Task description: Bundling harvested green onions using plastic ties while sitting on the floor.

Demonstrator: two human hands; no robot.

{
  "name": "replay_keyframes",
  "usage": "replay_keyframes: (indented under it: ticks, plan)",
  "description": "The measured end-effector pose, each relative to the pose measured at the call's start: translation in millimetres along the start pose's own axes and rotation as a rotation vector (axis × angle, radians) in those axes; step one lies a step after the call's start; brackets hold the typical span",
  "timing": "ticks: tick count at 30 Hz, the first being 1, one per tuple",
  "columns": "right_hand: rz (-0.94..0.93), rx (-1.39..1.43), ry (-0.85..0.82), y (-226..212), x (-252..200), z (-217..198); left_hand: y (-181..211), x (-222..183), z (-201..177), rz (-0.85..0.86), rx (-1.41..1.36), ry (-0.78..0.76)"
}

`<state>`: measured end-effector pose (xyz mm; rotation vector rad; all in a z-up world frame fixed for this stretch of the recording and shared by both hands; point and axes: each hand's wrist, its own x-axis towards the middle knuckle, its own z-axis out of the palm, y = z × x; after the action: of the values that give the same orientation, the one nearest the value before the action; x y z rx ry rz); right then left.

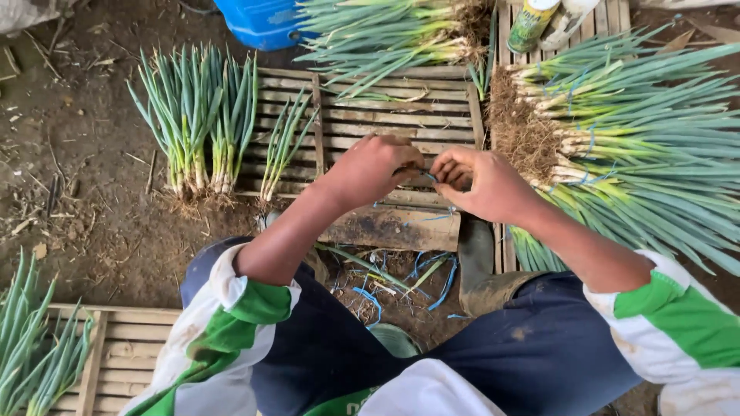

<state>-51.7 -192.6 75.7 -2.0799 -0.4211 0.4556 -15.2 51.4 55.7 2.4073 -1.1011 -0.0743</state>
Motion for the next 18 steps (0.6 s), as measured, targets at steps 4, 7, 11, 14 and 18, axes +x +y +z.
replay_keyframes:
  ticks: [4,7,11,14,18]
  plan:
    - [0.015,-0.003,0.06,-11.6,-2.9,-5.5,-3.3,1.3,-0.8,0.009,-0.062,0.008]
    - [0.054,-0.09,0.069,-23.9,-2.7,-7.7,-9.2,-0.1,0.6,0.009,-0.069,-0.039]
    - [0.057,-0.134,0.085,-29.6,0.5,-5.1,-16.3,-4.8,-2.7,-0.111,-0.313,-0.074]
    - [0.091,-0.177,0.07,-31.2,2.5,-1.9,-19.5,-6.8,-6.4,-0.15,-0.401,-0.08]
    - [0.067,-0.249,0.036,-36.2,5.0,1.9,-19.9,-7.0,-5.1,-0.193,-0.452,-0.057]
